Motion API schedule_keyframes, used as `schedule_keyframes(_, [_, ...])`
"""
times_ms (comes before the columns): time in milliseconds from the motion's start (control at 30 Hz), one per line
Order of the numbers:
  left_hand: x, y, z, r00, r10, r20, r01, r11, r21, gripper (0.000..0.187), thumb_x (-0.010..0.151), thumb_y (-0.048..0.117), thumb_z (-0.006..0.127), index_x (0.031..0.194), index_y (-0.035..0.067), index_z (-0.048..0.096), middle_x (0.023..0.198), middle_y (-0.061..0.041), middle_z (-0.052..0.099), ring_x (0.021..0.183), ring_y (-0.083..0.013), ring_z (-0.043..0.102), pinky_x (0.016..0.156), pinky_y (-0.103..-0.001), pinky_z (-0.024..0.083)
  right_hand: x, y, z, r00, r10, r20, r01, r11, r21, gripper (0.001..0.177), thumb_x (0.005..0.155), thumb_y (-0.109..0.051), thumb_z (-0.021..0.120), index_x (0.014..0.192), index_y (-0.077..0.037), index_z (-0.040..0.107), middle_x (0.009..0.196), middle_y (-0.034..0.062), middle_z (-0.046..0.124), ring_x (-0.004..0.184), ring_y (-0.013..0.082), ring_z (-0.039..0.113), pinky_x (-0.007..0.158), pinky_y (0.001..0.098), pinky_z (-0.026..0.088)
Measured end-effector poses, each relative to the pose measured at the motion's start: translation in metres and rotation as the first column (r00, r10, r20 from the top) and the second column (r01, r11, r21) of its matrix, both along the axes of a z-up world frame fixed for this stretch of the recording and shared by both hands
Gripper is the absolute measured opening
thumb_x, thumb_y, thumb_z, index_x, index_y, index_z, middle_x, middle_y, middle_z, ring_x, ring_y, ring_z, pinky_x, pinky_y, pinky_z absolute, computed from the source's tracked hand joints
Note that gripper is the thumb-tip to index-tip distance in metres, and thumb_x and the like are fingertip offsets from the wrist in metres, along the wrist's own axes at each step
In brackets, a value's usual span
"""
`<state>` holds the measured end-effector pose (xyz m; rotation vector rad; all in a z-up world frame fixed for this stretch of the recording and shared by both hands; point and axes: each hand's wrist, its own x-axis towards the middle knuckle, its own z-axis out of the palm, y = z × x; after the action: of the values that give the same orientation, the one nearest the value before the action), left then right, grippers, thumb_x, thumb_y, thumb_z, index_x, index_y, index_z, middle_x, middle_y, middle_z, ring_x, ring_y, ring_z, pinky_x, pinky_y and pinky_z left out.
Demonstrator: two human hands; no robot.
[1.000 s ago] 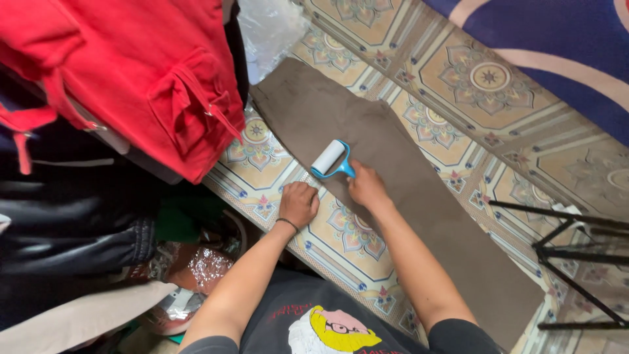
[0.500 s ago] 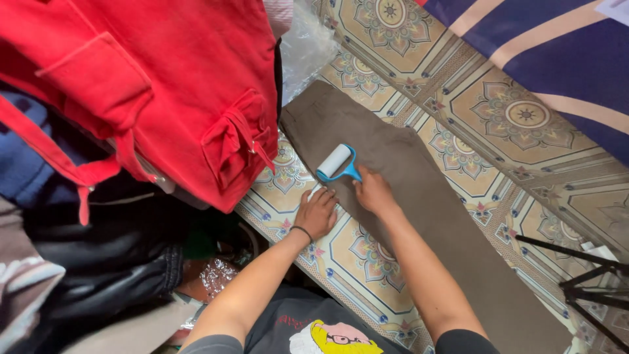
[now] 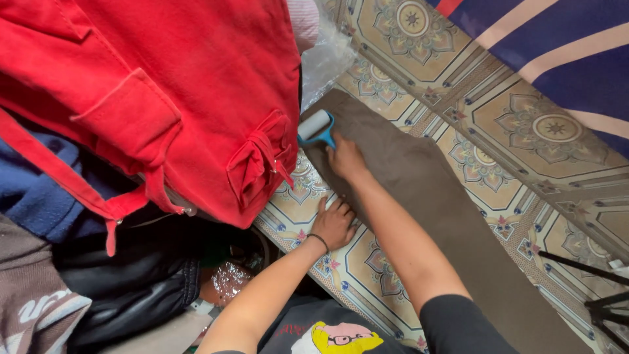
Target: Cleaning a pair of pants with a lint roller, folding them, and inserting them into a plastic bag for shipping.
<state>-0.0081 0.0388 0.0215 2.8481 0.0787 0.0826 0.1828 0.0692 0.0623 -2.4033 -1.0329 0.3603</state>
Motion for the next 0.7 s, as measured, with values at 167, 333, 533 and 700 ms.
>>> schedule_keyframes(167, [0.007, 0.003, -0.010, 0.999, 0.034, 0.009, -0.034, 0.999, -0.017, 0.041, 0.093, 0.048, 0.056, 0.116, 0.017, 0.071, 0.124, -0.004, 0.066, 0.137, -0.0256, 0.048, 0.110, -0.062, 0.028, 0.018, 0.034, 0.012, 0.999, 0.021, -0.025, -0.022, 1.000, -0.014, 0.040, 0.094, -0.023, 0.066, 0.130, -0.008, 0.062, 0.109, 0.0273, 0.073, 0.106, 0.0481, 0.069, 0.088, 0.0588, 0.057])
schedule_keyframes(333, [0.030, 0.021, -0.015, 0.997, 0.082, -0.008, -0.082, 0.988, -0.132, 0.036, 0.092, 0.046, 0.057, 0.107, 0.018, 0.074, 0.103, -0.003, 0.072, 0.112, -0.0225, 0.064, 0.110, -0.058, 0.032, 0.024, 0.014, 0.022, 0.996, 0.071, -0.057, -0.072, 0.997, -0.011, 0.040, 0.094, -0.020, 0.065, 0.132, -0.006, 0.062, 0.112, 0.0302, 0.071, 0.108, 0.0509, 0.068, 0.090, 0.0608, 0.057])
schedule_keyframes(533, [0.053, 0.050, -0.041, 0.883, 0.330, 0.334, -0.312, 0.944, -0.107, 0.014, 0.084, 0.034, 0.066, 0.086, 0.021, 0.067, 0.087, 0.003, 0.062, 0.096, -0.0186, 0.064, 0.098, -0.044, 0.042, 0.032, -0.088, 0.035, 0.999, 0.030, 0.029, -0.026, 0.989, -0.145, 0.042, 0.094, -0.020, 0.066, 0.134, -0.013, 0.063, 0.108, 0.0245, 0.074, 0.104, 0.0457, 0.071, 0.083, 0.0580, 0.059])
schedule_keyframes(700, [0.068, 0.044, -0.014, 0.795, 0.359, 0.488, -0.389, 0.920, -0.044, 0.018, 0.076, 0.027, 0.072, 0.088, 0.014, 0.067, 0.102, -0.005, 0.064, 0.117, -0.0264, 0.062, 0.109, -0.055, 0.038, 0.027, -0.158, 0.067, 0.995, -0.095, 0.033, 0.100, 0.959, -0.266, 0.042, 0.095, -0.022, 0.064, 0.137, -0.016, 0.064, 0.113, 0.0232, 0.073, 0.108, 0.0451, 0.070, 0.087, 0.0575, 0.058])
